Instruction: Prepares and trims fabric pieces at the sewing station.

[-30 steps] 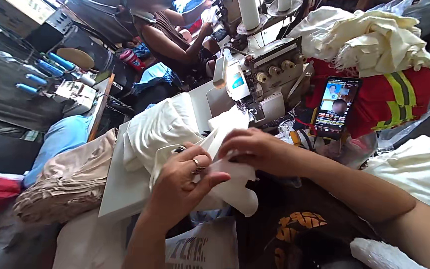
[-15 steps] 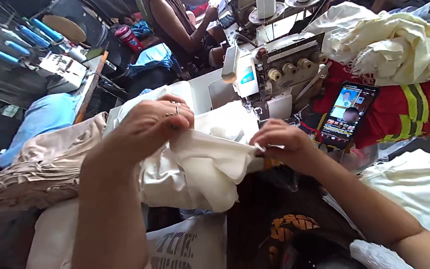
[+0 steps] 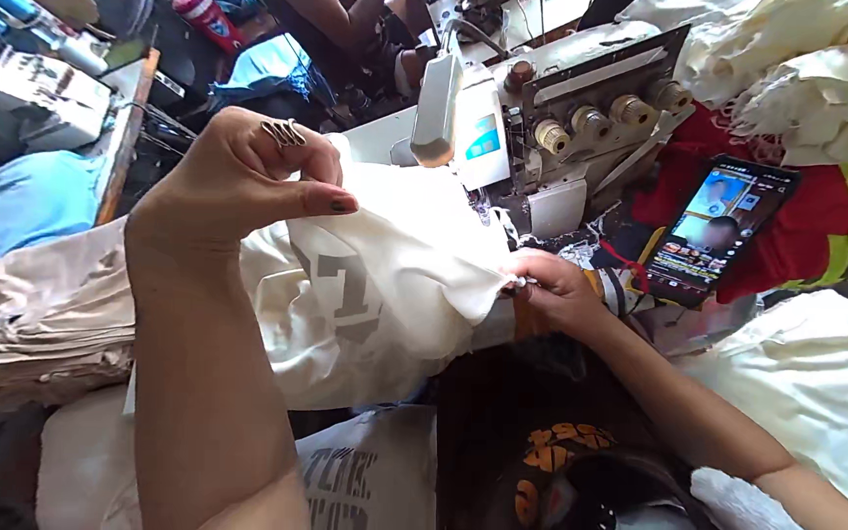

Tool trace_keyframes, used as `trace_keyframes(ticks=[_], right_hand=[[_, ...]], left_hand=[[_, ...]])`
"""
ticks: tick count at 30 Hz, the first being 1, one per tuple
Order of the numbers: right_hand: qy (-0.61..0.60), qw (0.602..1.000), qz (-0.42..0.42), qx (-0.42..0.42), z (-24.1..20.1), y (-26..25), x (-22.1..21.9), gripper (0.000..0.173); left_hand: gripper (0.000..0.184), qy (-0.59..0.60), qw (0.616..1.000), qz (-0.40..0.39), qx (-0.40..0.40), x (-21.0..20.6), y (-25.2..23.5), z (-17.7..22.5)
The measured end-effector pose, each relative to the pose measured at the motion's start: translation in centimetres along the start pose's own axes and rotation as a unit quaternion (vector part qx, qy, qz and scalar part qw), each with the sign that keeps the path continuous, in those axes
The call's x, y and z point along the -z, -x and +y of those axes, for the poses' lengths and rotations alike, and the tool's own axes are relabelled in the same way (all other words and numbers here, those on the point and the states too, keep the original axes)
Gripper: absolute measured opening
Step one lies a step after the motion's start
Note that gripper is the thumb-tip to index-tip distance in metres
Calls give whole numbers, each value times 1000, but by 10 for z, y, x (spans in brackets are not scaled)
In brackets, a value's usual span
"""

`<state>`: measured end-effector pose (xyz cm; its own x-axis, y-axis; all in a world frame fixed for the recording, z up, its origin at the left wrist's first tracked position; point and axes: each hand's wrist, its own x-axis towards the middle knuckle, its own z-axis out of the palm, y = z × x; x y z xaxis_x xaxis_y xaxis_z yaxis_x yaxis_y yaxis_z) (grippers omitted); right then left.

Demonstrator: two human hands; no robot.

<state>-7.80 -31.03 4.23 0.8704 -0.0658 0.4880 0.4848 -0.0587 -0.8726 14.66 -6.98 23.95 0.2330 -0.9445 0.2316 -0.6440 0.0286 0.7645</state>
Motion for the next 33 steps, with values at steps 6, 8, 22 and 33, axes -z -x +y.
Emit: trace_keyframes(ticks=[6, 8, 22, 33], right_hand=[[33, 999, 19, 12, 8, -14, 2, 5], [29, 999, 25, 20, 10, -15, 1, 6], [26, 997, 34, 70, 19, -14, 0, 9], [69, 995, 37, 63, 17, -23, -1, 9]], left_hand=[[22, -87, 995, -26, -36, -15, -15, 12], [25, -123, 991, -24, -44, -26, -18, 17], [40, -331, 942, -50, -18, -128, -31, 33], [27, -367, 919, -80, 122, 5, 26, 54]])
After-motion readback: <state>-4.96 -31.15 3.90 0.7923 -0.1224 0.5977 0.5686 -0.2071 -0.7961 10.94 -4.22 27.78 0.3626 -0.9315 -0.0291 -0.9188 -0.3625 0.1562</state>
